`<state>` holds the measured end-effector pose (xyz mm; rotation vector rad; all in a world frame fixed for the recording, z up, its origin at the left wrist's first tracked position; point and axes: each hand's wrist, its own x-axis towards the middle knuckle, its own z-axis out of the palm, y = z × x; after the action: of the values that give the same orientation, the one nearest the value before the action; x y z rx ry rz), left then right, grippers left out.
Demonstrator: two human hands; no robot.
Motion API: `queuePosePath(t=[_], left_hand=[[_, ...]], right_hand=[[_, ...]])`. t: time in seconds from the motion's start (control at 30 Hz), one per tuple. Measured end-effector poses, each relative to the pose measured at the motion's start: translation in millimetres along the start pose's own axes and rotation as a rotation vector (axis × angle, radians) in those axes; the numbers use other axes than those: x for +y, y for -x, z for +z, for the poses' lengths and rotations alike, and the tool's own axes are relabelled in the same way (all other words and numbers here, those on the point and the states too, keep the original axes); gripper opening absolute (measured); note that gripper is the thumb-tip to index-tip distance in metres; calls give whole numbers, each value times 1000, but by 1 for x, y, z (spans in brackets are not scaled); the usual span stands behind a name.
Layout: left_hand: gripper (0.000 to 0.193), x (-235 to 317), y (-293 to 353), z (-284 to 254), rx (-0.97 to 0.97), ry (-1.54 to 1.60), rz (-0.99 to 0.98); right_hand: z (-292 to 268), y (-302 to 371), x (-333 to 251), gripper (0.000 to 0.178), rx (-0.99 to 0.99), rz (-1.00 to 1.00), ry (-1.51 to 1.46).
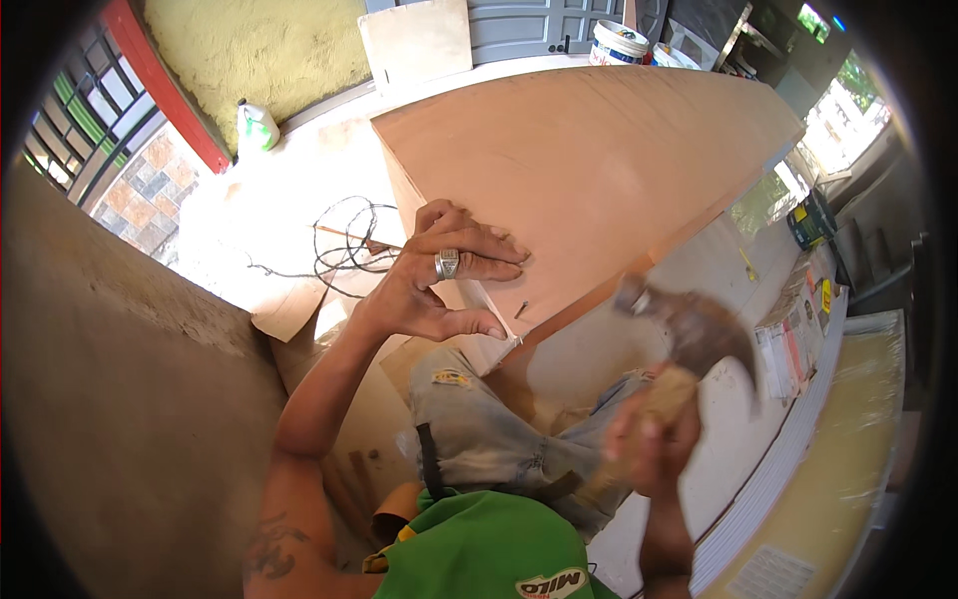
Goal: The person applies glue to the edges of wooden panels, positions a wooden board on top, and hammers a nail into the board using a hammer.
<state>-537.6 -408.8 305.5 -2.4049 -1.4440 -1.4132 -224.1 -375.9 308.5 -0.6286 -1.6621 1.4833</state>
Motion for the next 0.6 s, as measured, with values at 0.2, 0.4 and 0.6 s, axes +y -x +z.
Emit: queuePosePath(t=[0.2,0.4,0.6], left_hand=[[50,-3,7,0,42,17,-3],[48,1,3,-2,44,95,16],[47,-2,2,-3,53,107,34]], right_hand=[[-27,-35,-129,54,272,-175,300],[-11,-36,-180,42,161,-235,415],[21,-75,-151,37,-543,319,839]])
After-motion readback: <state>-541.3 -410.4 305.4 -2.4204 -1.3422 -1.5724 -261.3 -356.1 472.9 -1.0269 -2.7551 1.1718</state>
